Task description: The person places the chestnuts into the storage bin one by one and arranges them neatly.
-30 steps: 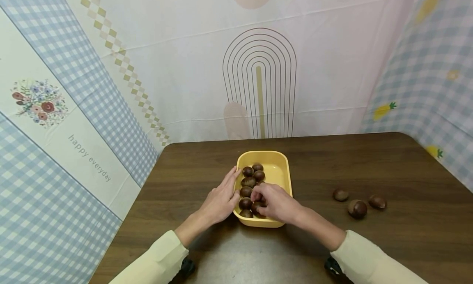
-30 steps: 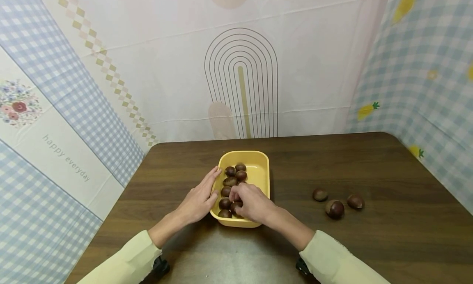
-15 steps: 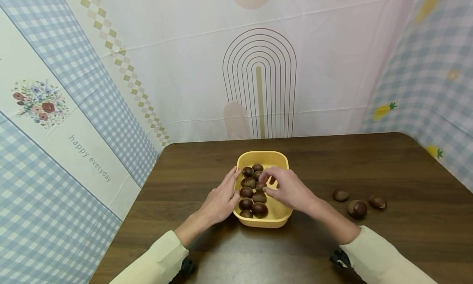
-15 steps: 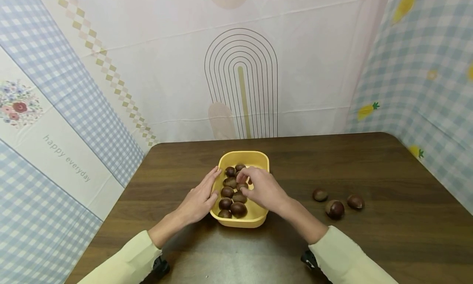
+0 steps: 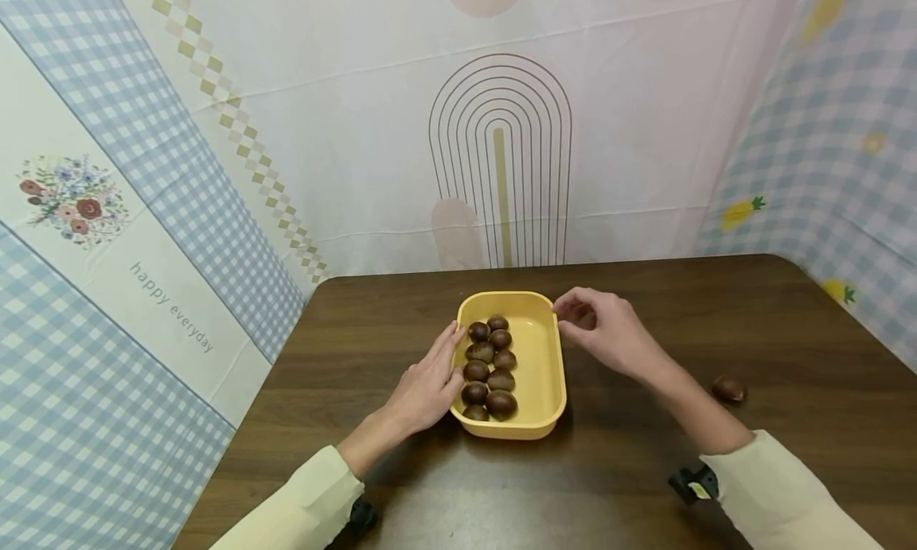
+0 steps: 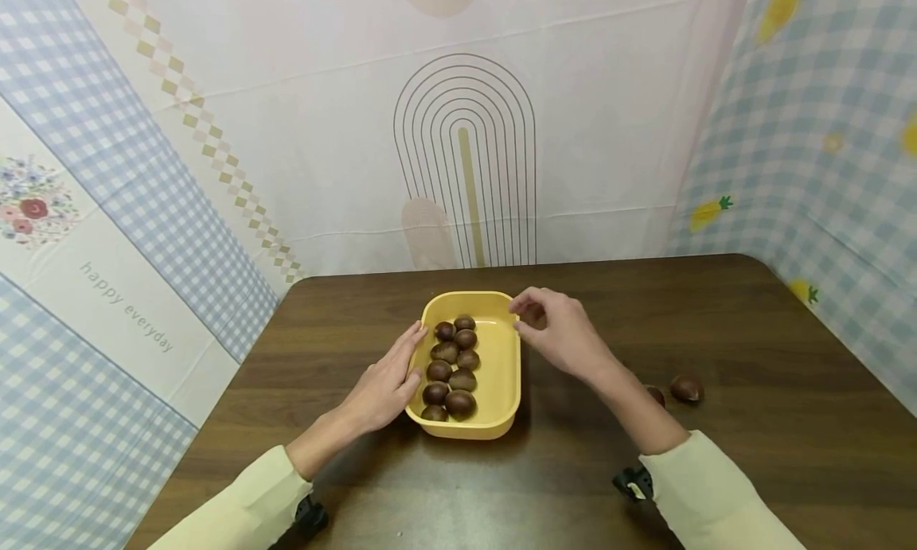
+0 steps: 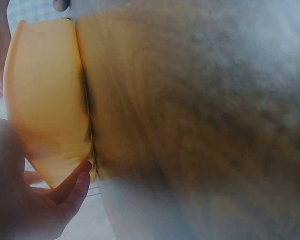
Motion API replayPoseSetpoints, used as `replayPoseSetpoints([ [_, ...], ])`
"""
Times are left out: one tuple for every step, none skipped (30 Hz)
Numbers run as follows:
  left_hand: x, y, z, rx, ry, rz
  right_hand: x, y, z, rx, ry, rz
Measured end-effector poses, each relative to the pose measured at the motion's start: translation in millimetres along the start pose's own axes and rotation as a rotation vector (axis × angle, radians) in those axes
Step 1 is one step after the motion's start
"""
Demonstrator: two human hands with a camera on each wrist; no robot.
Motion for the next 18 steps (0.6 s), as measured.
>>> replayPoseSetpoints([
  [0.0, 0.1, 0.0, 0.0, -0.001, 0.0, -5, 1, 4, 0.004, -0.003, -0.016],
  [-0.4, 0.2, 0.2, 0.001, -0.001, 0.001, -11, 2, 8, 0.008, -0.005, -0.031],
  [-0.7, 0.2, 0.4, 0.002, 0.0, 0.002, -16, 3, 11, 0.012, -0.005, -0.043],
  [-0.9, 0.2, 0.4, 0.001, 0.001, 0.001, -22, 4, 14, 0.014, -0.003, -0.055],
  [-1.3, 0.2, 0.6, 0.001, 0.0, 0.002, -27, 6, 17, 0.016, -0.002, -0.064],
  [-1.4, 0.2, 0.5, 0.001, 0.0, 0.002, -33, 7, 20, 0.016, 0.003, -0.072],
  [-1.3, 0.0, 0.2, 0.001, 0.0, 0.001, -39, 10, 22, 0.018, 0.009, -0.082],
  [-1.4, -0.2, 0.2, 0.001, -0.001, 0.001, -45, 12, 23, 0.023, 0.014, -0.092],
  [-1.2, -0.3, -0.2, 0.001, -0.001, 0.0, -51, 14, 24, 0.027, 0.019, -0.103],
  [-1.0, -0.3, -0.4, 0.001, -0.001, 0.0, -57, 17, 24, 0.034, 0.024, -0.116],
  [-1.2, -0.1, -0.2, 0.002, -0.002, 0.001, -63, 19, 25, 0.041, 0.028, -0.128],
  [-0.9, -0.2, -0.4, 0.002, -0.001, 0.001, -68, 22, 24, 0.048, 0.032, -0.141],
  [-0.9, -0.1, -0.3, 0.002, -0.001, 0.001, -73, 24, 24, 0.056, 0.035, -0.152],
  [-1.3, 0.1, 0.0, 0.002, -0.001, 0.001, -78, 27, 24, 0.064, 0.035, -0.16],
  [-1.2, 0.2, 0.1, 0.002, -0.001, 0.002, -83, 29, 23, 0.074, 0.034, -0.168],
  [-1.2, 0.2, 0.2, 0.001, -0.002, 0.002, -88, 32, 22, 0.084, 0.032, -0.176],
  [-1.4, 0.2, 0.3, 0.001, -0.001, 0.002, -93, 34, 21, 0.093, 0.029, -0.18],
  [-1.1, 0.0, 0.1, 0.001, 0.0, 0.0, -98, 37, 20, 0.103, 0.03, -0.187],
])
Point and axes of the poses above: each hand's wrist, its own y-axis away from the middle knuckle, its own z-axis out of the back of the hand, x = y × z, the point moved 10 cm from there along -y, towards the middle knuckle, and after that the axes turned 14 degrees about y, right-handed, at the moved point
